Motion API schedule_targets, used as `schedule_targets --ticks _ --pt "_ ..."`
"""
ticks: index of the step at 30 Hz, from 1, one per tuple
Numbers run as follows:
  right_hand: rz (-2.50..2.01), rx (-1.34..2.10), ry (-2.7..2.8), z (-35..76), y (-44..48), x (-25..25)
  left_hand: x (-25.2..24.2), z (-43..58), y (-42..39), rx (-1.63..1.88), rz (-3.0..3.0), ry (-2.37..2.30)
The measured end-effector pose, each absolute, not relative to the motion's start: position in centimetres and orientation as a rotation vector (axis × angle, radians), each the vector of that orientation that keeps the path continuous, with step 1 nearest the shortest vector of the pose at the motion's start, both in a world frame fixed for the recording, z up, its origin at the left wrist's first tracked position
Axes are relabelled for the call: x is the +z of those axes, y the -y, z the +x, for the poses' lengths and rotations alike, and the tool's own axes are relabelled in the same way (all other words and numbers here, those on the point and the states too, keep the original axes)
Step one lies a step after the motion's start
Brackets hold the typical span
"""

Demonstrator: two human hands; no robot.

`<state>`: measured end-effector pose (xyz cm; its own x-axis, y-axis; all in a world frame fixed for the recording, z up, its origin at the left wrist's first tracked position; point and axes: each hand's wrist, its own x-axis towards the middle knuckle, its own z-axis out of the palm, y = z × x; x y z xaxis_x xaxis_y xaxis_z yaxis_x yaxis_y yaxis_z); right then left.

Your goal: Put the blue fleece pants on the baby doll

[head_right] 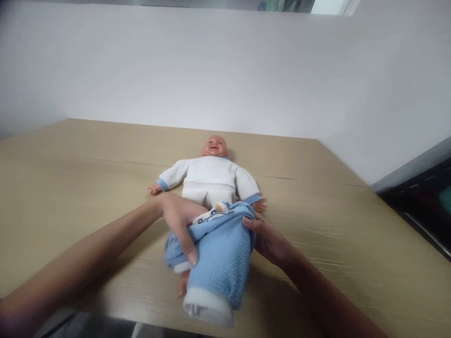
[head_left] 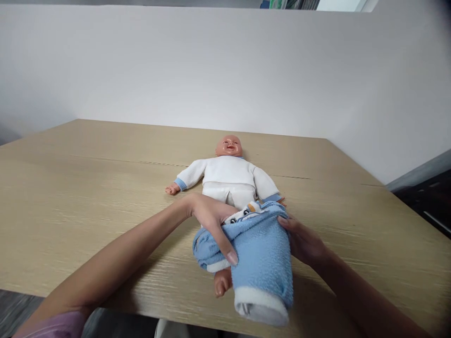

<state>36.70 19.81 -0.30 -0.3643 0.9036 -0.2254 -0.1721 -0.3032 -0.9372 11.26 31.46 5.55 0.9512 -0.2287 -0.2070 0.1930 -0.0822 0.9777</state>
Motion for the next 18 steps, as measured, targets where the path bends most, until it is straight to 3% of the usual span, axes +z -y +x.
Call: schedule_targets --ticks 5,9,18 --pt "-1.112 1.868 1.418 37.3 -19.8 0.4 4.8 11.3 -31.8 -0.231 1.681 0.011" --pt "-0.917 1.979 1.753 38.2 -19.5 -0.2 4.2 11.5 -31.8 -0.175 1.688 0.036" --pt "-0.944 1.845 1.092 36.6 -19.3 -1.4 4.0 10.9 -31.7 0.005 1.708 -0.095"
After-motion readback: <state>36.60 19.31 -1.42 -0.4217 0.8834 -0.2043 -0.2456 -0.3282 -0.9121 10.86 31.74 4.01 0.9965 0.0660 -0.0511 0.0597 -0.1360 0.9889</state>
